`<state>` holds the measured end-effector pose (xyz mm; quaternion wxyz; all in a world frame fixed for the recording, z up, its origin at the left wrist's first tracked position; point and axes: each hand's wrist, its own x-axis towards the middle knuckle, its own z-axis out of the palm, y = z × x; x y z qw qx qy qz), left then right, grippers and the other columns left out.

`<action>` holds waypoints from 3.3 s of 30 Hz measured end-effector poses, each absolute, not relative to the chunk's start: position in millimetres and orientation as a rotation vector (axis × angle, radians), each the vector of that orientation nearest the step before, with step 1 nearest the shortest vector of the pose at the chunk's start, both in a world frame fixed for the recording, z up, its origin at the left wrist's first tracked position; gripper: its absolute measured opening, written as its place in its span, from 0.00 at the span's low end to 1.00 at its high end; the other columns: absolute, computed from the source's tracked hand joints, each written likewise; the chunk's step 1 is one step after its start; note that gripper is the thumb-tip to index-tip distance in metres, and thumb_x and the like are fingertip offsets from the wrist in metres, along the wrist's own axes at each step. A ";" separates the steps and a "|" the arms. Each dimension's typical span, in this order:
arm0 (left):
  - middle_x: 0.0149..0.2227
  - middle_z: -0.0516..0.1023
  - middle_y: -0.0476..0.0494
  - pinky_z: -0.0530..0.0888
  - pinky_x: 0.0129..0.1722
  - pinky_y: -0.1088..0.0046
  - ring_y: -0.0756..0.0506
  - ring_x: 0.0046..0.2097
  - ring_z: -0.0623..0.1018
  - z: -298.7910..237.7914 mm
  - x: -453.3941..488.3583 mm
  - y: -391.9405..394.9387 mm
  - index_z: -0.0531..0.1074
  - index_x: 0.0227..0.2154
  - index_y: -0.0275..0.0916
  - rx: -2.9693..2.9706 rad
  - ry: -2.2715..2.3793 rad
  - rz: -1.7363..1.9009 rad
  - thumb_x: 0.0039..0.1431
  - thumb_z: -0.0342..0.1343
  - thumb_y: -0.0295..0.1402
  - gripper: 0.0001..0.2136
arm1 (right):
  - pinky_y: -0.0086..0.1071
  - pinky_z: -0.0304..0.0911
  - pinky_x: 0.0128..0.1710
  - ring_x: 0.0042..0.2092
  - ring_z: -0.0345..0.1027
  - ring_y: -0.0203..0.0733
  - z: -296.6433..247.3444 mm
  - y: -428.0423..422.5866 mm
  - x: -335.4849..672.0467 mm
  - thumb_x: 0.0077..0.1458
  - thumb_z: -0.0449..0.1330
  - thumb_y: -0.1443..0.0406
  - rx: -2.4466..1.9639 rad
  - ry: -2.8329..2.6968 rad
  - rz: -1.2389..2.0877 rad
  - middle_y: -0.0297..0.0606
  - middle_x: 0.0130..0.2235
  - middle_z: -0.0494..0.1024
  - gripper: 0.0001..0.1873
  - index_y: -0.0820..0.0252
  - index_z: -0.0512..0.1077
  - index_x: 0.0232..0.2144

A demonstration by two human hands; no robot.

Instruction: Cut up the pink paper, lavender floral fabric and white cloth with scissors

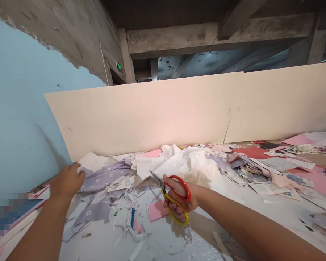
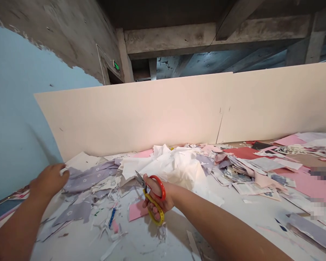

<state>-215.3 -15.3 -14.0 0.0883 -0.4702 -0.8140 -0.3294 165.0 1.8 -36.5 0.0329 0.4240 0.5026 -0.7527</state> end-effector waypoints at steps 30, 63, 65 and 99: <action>0.15 0.62 0.54 0.49 0.11 0.87 0.59 0.13 0.58 -68.1 -40.0 22.9 0.60 0.20 0.36 -1.825 -3.114 -2.654 0.45 0.57 0.42 0.15 | 0.27 0.56 0.13 0.12 0.50 0.31 -50.0 -5.9 156.3 0.47 0.25 0.39 1.329 1.567 -2.500 0.29 0.13 0.56 0.40 0.63 0.60 0.24; 0.15 0.66 0.54 0.57 0.16 0.84 0.58 0.15 0.62 -80.8 -20.2 17.5 0.59 0.20 0.37 -1.765 -2.409 -2.942 0.42 0.55 0.33 0.09 | 0.25 0.52 0.12 0.12 0.49 0.31 -34.6 -11.3 161.8 0.45 0.24 0.38 1.354 1.492 -2.445 0.29 0.13 0.55 0.41 0.64 0.61 0.24; 0.15 0.66 0.54 0.56 0.15 0.84 0.58 0.15 0.62 -80.7 -19.3 16.2 0.59 0.20 0.37 -1.780 -2.401 -2.929 0.42 0.55 0.33 0.09 | 0.25 0.52 0.12 0.12 0.49 0.31 -36.2 -9.0 162.2 0.44 0.23 0.37 1.344 1.486 -2.425 0.29 0.13 0.56 0.42 0.64 0.61 0.25; 0.14 0.64 0.54 0.54 0.11 0.85 0.59 0.13 0.60 -84.9 -22.6 19.6 0.59 0.19 0.36 -1.472 -2.401 -3.093 0.43 0.54 0.31 0.08 | 0.28 0.58 0.25 0.31 0.65 0.39 32.3 44.2 215.3 0.36 0.64 0.66 2.172 2.843 -1.119 0.38 0.30 0.70 0.14 0.61 0.60 0.24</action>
